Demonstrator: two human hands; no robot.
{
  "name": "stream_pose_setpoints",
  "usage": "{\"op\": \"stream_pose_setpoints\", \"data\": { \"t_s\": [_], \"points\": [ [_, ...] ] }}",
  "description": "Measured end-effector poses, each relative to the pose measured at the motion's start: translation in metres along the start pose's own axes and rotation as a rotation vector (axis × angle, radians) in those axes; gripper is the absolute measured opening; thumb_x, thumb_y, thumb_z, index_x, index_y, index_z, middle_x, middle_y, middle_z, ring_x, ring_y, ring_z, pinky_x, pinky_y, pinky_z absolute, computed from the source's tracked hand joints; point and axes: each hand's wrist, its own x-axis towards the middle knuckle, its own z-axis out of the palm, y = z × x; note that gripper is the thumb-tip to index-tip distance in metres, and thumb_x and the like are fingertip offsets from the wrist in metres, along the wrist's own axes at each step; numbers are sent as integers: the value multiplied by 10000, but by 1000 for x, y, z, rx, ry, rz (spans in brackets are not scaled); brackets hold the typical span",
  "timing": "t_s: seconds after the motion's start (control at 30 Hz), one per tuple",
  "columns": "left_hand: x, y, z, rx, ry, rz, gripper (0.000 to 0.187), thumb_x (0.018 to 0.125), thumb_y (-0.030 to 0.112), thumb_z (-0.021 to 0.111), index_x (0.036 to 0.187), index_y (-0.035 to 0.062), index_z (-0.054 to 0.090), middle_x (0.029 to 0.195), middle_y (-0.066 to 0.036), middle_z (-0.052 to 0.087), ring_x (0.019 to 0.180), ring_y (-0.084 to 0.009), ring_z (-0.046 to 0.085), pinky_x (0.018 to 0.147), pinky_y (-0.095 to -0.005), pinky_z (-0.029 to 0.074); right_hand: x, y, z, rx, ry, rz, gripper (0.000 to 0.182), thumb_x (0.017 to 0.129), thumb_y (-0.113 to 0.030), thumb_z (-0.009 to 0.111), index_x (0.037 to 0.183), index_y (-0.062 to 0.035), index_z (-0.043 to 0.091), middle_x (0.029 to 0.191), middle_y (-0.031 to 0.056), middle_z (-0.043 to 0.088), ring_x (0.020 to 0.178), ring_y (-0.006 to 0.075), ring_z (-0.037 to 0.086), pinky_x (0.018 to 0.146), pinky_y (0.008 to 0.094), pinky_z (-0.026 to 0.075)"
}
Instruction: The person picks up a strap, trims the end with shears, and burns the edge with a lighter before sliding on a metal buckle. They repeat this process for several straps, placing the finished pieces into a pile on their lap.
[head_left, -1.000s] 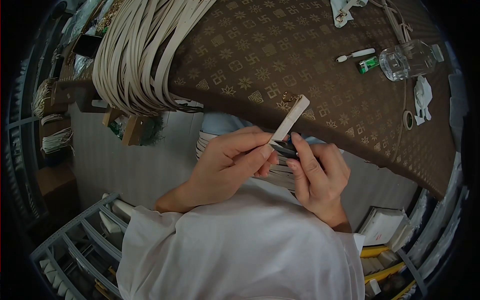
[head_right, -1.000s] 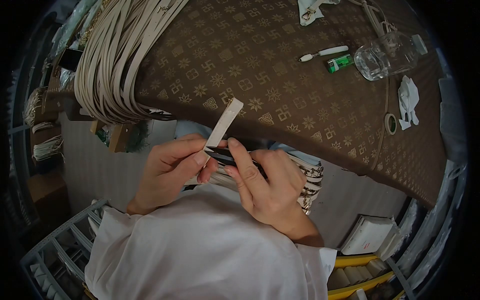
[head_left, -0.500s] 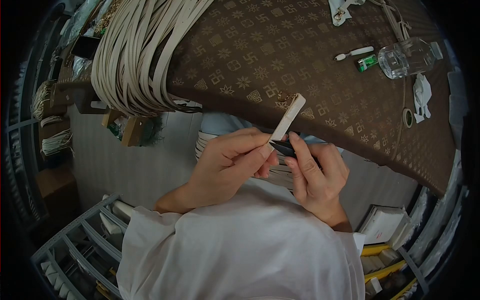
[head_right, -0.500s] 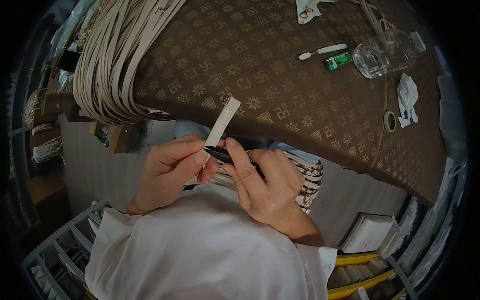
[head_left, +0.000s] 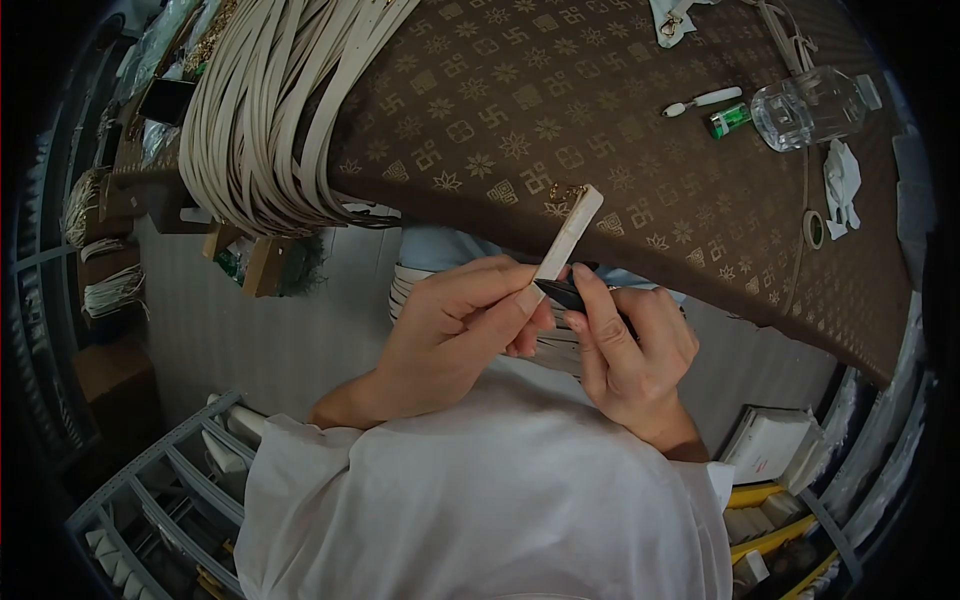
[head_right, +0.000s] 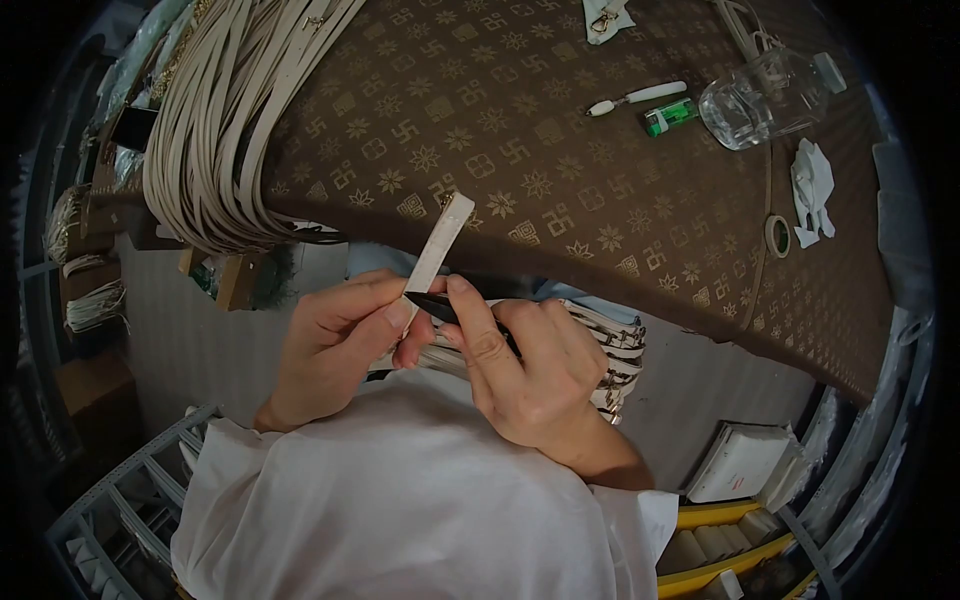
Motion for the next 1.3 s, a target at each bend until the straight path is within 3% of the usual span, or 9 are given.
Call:
{"op": "stream_pose_setpoints", "data": {
  "t_s": [0.23,0.43,0.53,0.67,0.73,0.83,1.1,1.3],
  "points": [
    [2,0,1,-29,-14,-47,254,878,34,374,1049,-82,522,758,-47,525,611,-68,469,542,-195,394,-4,3,1,16,-22,5,365,661,-161,676,1004,-53,609,604,25,446,480,147,400,391,241,316],
    [1,-1,0,-136,-39,-76,221,880,39,406,1040,-38,537,807,-46,529,627,-61,484,554,-179,412,-3,7,5,777,106,570,265,845,-168,515,998,46,543,716,77,499,620,115,458,538,207,361],
    [2,-3,-2,-142,-66,-81,231,881,37,406,1060,-31,534,814,-45,531,624,-58,479,551,-175,408,1,6,4,871,62,543,276,833,-165,530,1009,49,538,731,84,507,634,125,472,556,197,371],
    [2,-3,-2,-95,-46,-48,245,879,40,415,1087,-24,527,787,-36,528,600,-46,464,528,-169,398,8,4,-1,699,16,468,274,801,-143,567,1001,43,548,714,93,515,613,137,487,537,204,384],
    [2,2,2,-91,-9,-54,255,881,53,410,1093,-42,516,756,-41,523,577,-52,452,502,-178,384,9,4,-3,417,47,323,282,751,-122,616,986,27,571,677,91,515,562,153,486,492,231,392],
    [3,2,2,-52,28,-40,265,874,55,421,1096,-60,507,717,-43,519,544,-52,438,463,-183,365,4,8,-5,306,63,212,306,708,-124,651,975,12,590,655,83,518,522,165,476,462,254,391],
    [3,2,3,-8,43,-60,225,846,39,481,1047,-28,557,719,-21,530,545,-25,451,464,-159,362,0,10,-6,191,0,76,350,674,-149,679,982,-2,603,660,56,517,516,166,452,438,268,371],
    [2,3,6,-47,55,-69,214,847,5,440,1019,-72,542,725,-67,550,517,-73,484,442,-189,394,-2,4,-3,117,32,70,363,653,-147,693,982,-18,611,646,48,511,505,157,437,430,263,363]
  ]
}}
